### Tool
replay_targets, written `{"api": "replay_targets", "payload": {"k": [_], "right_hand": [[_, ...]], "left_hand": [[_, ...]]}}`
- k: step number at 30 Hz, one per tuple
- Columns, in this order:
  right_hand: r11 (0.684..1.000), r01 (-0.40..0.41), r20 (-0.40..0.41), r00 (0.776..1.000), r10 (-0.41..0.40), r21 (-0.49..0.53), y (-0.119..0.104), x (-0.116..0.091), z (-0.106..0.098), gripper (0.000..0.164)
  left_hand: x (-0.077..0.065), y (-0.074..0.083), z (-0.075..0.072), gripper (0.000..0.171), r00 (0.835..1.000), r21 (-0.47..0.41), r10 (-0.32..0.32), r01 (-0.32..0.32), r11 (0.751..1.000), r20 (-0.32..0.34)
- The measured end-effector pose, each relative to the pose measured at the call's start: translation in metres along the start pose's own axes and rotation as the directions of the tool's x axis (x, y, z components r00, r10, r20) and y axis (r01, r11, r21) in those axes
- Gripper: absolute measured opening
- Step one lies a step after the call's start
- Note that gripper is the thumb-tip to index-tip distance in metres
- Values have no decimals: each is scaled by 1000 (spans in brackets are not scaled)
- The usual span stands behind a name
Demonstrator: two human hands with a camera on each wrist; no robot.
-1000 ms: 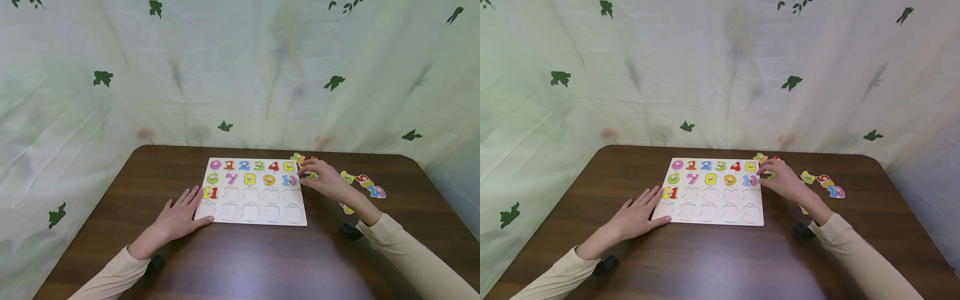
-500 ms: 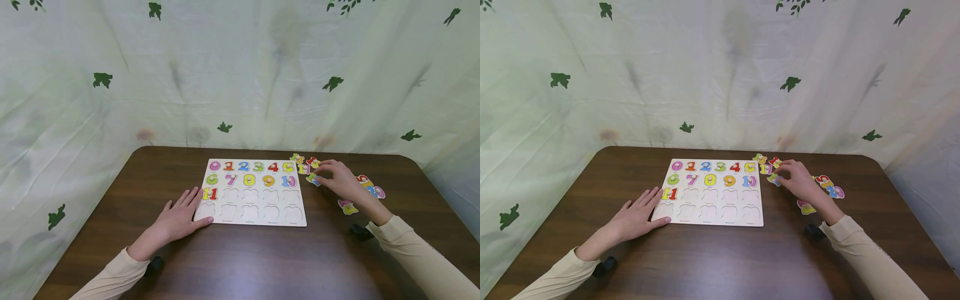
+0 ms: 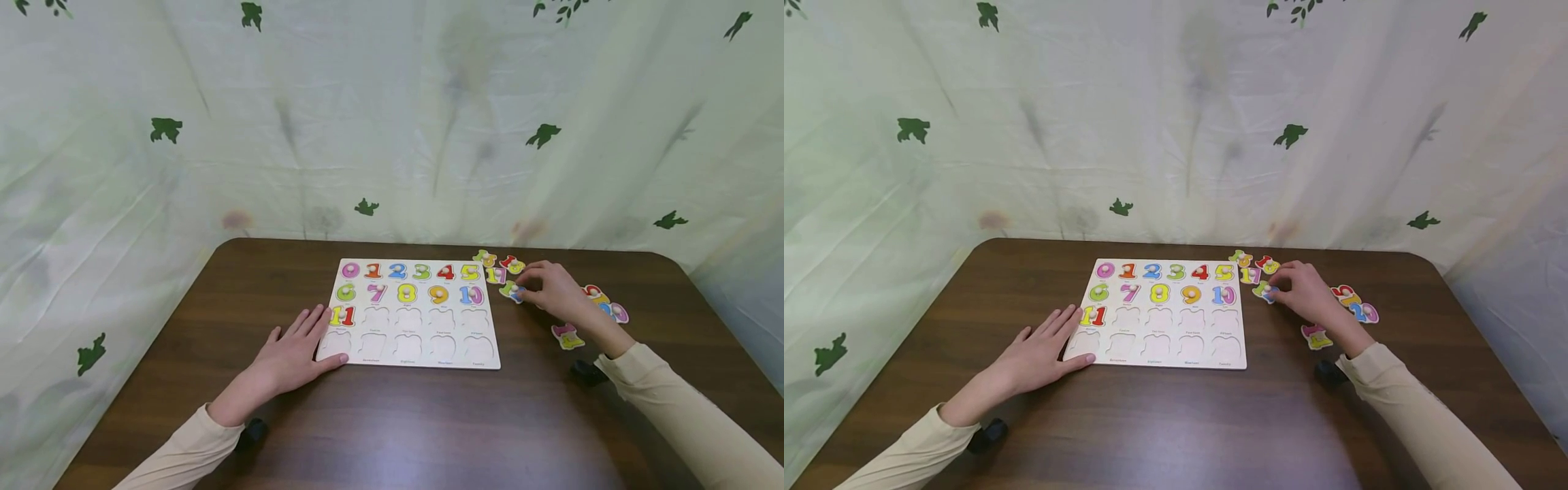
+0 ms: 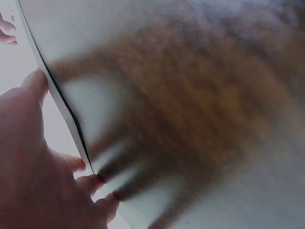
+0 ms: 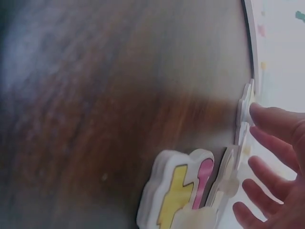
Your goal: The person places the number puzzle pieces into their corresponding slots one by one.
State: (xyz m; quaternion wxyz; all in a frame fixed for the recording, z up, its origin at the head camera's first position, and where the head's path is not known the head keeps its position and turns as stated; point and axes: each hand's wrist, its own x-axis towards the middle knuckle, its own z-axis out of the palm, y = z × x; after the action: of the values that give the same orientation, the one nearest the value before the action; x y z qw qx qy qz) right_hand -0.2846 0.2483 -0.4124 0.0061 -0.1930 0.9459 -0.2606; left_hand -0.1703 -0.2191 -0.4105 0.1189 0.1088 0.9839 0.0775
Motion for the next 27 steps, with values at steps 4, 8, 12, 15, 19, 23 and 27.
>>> {"api": "replay_targets", "payload": {"k": [4, 8, 12, 15, 19, 23, 27], "right_hand": [[1000, 27, -9, 1000, -27, -4, -1, 3, 3, 17], [1000, 20, 12, 1000, -20, -9, -1, 4, 4, 14], [1000, 3, 34, 999, -2, -18, -2, 4, 5, 12], [1000, 7, 31, 999, -7, -25, -2, 4, 6, 11], [999, 20, 19, 1000, -20, -29, -2, 4, 7, 10], [999, 23, 10, 1000, -22, -26, -4, 4, 7, 10], [1000, 26, -7, 1000, -26, -18, -7, 3, 7, 10]], "left_hand": [[0, 0, 1, 102, 1000, -4, -1, 1, 1000, -1], [0, 0, 2, 102, 1000, -7, 1, -1, 1000, -3], [0, -1, 3, 102, 1000, -8, 2, -2, 1000, -1], [0, -1, 3, 102, 1000, -8, 3, -3, 1000, -2], [1, -1, 2, 102, 1000, -8, 3, -3, 1000, -4], [1, -1, 1, 102, 1000, -9, 3, -3, 1000, -3], [0, -1, 0, 102, 1000, -12, 2, -2, 1000, -2]]}}
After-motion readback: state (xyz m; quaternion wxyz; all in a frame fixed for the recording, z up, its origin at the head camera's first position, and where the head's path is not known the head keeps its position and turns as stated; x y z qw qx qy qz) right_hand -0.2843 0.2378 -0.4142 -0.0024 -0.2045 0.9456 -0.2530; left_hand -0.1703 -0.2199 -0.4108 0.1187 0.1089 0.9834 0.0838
